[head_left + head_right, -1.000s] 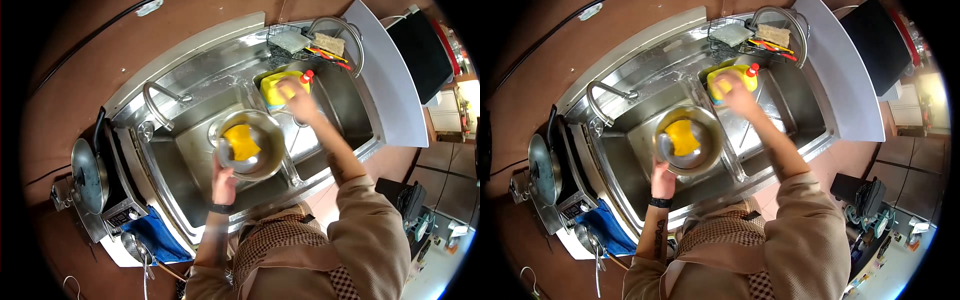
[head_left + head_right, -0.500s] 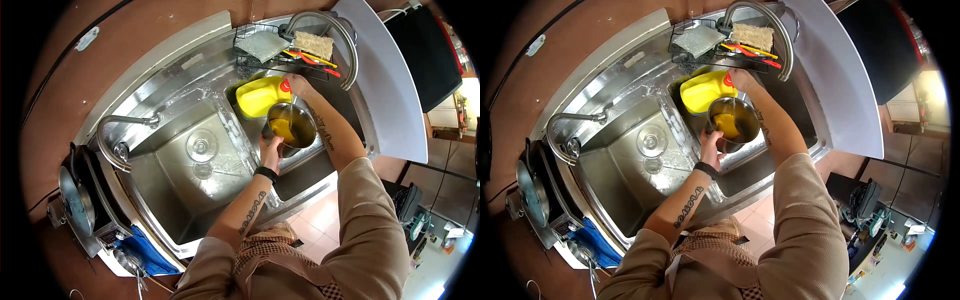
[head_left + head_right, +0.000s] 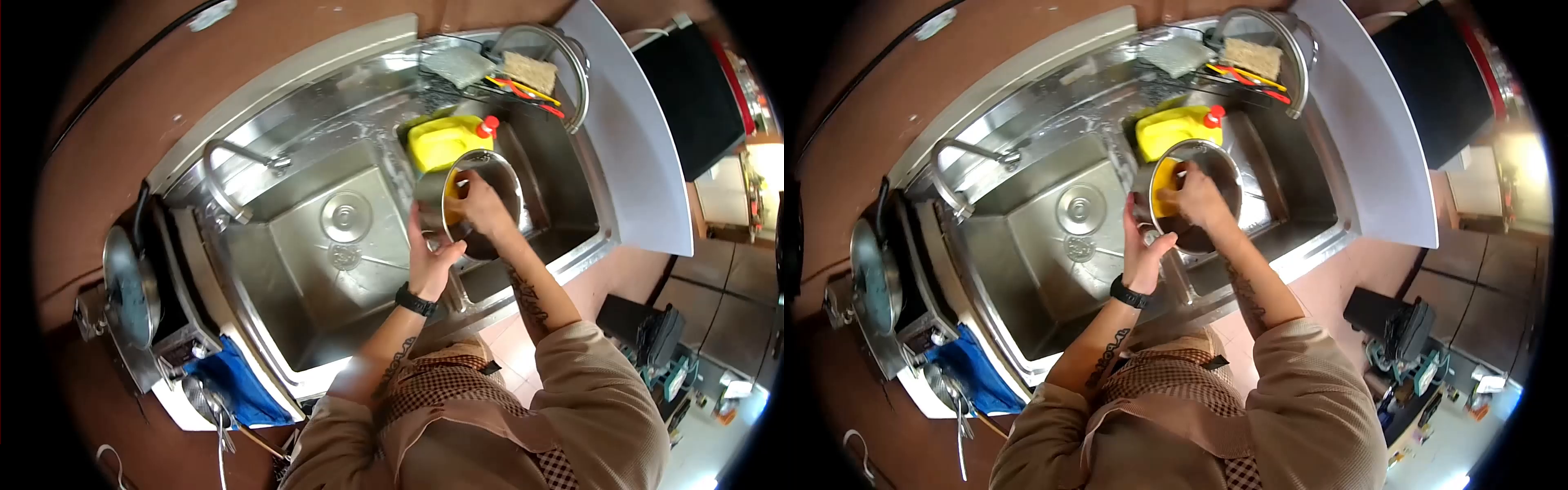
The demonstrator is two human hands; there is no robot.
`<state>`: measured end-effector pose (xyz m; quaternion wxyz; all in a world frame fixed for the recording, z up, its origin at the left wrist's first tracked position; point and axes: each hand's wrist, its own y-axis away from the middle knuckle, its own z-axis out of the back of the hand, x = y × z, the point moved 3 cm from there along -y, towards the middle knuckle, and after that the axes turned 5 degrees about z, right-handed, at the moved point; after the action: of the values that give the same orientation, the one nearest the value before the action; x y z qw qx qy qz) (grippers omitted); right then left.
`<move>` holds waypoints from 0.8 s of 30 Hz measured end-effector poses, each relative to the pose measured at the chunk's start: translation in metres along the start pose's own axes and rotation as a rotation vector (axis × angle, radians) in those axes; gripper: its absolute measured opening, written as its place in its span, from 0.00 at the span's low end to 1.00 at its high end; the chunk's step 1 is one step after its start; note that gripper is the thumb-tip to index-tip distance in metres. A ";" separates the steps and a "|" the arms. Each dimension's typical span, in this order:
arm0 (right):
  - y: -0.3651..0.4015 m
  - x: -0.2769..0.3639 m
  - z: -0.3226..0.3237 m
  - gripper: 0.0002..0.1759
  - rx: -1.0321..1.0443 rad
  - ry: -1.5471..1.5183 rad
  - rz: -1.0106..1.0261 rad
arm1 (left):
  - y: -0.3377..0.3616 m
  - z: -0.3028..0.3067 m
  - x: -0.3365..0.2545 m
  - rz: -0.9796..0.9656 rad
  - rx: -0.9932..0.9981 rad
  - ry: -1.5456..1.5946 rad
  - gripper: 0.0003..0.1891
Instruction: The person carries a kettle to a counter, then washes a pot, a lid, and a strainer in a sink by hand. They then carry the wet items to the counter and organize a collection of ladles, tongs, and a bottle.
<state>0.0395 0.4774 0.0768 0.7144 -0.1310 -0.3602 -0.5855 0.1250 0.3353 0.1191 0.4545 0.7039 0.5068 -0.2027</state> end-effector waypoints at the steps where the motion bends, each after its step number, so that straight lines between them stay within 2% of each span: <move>1: 0.004 0.055 0.007 0.32 0.017 -0.406 -0.129 | 0.002 0.019 -0.005 -0.127 -0.021 -0.145 0.55; 3: 0.014 0.114 0.000 0.26 -0.154 -0.135 0.397 | 0.021 0.041 -0.049 -0.134 -0.043 -0.140 0.54; 4: 0.014 0.138 -0.002 0.23 -0.254 0.298 0.630 | 0.021 0.066 -0.051 -0.268 -0.082 -0.198 0.53; 5: 0.011 0.153 -0.008 0.19 -0.245 0.420 0.685 | 0.031 0.080 -0.065 -0.308 -0.123 -0.226 0.52; 7: 0.011 0.170 -0.033 0.19 -0.084 0.448 0.721 | 0.055 0.109 -0.089 -0.290 -0.152 -0.244 0.49; 9: 0.012 0.185 -0.072 0.19 0.240 0.200 0.716 | 0.071 0.144 -0.095 -0.409 -0.168 -0.302 0.47; 11: 0.020 0.214 -0.104 0.16 0.448 -0.057 0.596 | 0.093 0.168 -0.095 -0.283 -0.245 -0.137 0.46; 12: 0.030 0.230 -0.121 0.15 0.520 -0.065 0.586 | 0.094 0.182 -0.090 -0.407 -0.298 -0.128 0.46; 13: 0.036 0.245 -0.134 0.15 0.587 -0.063 0.582 | 0.098 0.196 -0.082 -0.389 -0.318 -0.066 0.46; 14: 0.042 0.251 -0.146 0.14 0.563 -0.025 0.540 | 0.105 0.206 -0.079 -0.372 -0.339 -0.004 0.46; 15: 0.048 0.252 -0.158 0.13 0.655 0.291 0.692 | 0.116 0.214 -0.074 -0.345 -0.368 0.027 0.46; 17: 0.042 0.240 -0.170 0.11 0.790 0.946 0.981 | 0.122 0.241 -0.063 -0.331 -0.396 -0.153 0.42; 18: 0.030 0.225 -0.176 0.10 0.563 1.063 1.079 | 0.127 0.250 -0.057 -0.311 -0.403 -0.243 0.41; 19: 0.020 0.224 -0.171 0.12 0.257 1.121 1.313 | 0.139 0.245 -0.066 -0.105 -0.356 -0.058 0.39; 21: 0.007 0.243 -0.175 0.13 0.053 1.115 1.265 | 0.138 0.243 -0.071 -0.328 -0.358 0.007 0.39; 22: 0.008 0.247 -0.180 0.14 0.123 0.918 1.002 | 0.133 0.245 -0.075 -0.407 -0.400 0.091 0.38; 23: 0.015 0.253 -0.186 0.15 0.190 0.721 0.741 | 0.133 0.248 -0.078 -0.392 -0.502 0.048 0.38; 24: 0.015 0.261 -0.190 0.16 0.241 0.528 0.487 | 0.125 0.259 -0.070 -0.459 -0.574 0.023 0.38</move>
<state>0.1363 0.1728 0.1204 0.9111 0.0276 -0.1885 -0.3655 0.2542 0.0699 0.0953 0.5706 0.4180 0.6927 -0.1409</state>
